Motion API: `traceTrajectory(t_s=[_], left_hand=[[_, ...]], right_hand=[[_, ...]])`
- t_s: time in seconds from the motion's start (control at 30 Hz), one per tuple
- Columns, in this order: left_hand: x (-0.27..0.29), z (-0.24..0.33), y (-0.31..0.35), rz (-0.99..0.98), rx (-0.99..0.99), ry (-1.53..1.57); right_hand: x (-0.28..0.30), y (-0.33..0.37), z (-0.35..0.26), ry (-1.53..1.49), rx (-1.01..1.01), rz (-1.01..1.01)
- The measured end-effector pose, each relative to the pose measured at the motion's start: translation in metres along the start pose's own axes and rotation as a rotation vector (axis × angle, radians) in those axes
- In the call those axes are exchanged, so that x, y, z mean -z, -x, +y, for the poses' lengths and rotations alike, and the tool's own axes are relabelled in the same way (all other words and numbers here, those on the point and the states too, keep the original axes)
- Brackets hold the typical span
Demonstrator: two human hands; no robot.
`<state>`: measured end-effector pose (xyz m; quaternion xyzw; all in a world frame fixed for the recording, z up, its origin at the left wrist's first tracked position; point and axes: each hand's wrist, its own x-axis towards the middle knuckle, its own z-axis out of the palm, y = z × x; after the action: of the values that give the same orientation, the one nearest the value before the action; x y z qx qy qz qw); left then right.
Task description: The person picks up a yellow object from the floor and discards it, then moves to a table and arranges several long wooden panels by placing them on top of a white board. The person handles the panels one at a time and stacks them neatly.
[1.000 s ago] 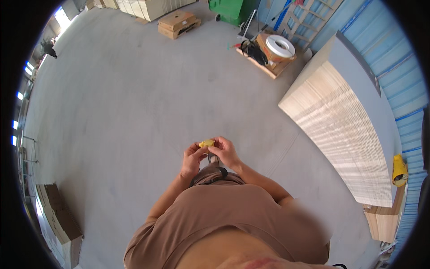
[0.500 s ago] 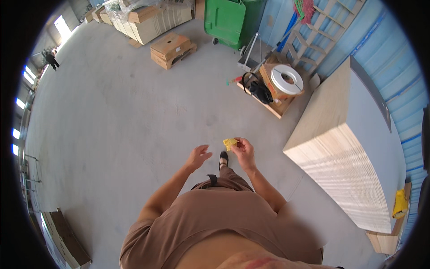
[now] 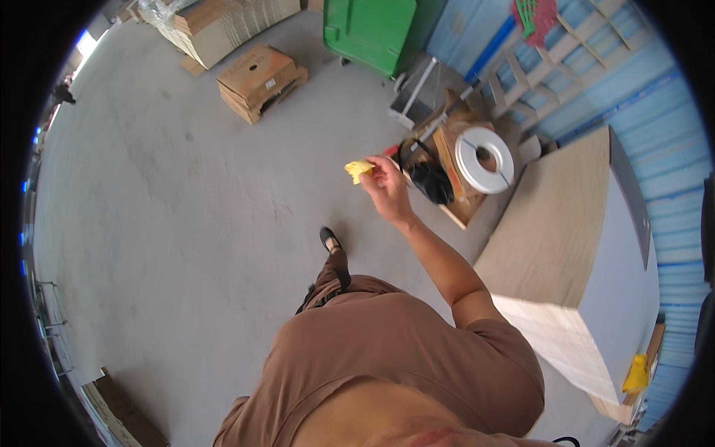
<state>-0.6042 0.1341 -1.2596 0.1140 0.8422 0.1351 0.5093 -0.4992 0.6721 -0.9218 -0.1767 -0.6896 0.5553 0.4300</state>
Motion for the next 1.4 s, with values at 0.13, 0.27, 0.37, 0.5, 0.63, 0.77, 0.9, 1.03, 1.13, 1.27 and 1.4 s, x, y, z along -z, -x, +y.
traceTrajectory(t_s=[0.13,0.27,0.37,0.5,0.63,0.77,0.9,1.03,1.13,1.27,1.4], left_hand=[[0.018,0.056,-0.01,-0.056,0.06,0.139],[0.1,0.158,-0.051,-0.029,0.1,0.457],[0.159,0.234,-0.062,0.246,0.01,0.753],[0.18,0.296,-0.046,0.414,-0.17,0.948],[0.119,0.306,-0.041,0.405,0.059,1.106],[0.025,0.261,-0.038,0.299,0.18,0.607],[-0.07,0.22,-0.011,0.416,0.135,0.209],[-0.118,0.218,0.011,0.379,0.522,0.772],[-0.128,0.223,0.015,0.397,0.552,0.917],[-0.145,0.211,0.022,0.429,0.534,1.012],[-0.173,0.196,0.044,0.468,0.467,0.962]], right_hand=[[0.039,-0.046,-0.012,0.134,-0.054,0.099],[0.059,-0.163,-0.042,0.163,0.398,0.325],[0.084,-0.237,-0.07,0.478,0.727,0.453],[0.128,-0.327,-0.093,0.743,1.047,0.582],[0.156,-0.49,-0.076,1.119,1.117,0.591],[0.171,-0.591,0.021,1.237,0.414,0.444],[0.16,-0.543,0.173,1.03,0.302,0.068],[0.1,-0.394,0.311,0.907,-0.244,-0.526],[0.095,-0.234,0.37,1.115,-0.657,-0.956],[0.111,-0.096,0.4,0.858,-1.212,-1.162],[0.1,-0.085,0.385,0.5,-1.651,-1.001]])
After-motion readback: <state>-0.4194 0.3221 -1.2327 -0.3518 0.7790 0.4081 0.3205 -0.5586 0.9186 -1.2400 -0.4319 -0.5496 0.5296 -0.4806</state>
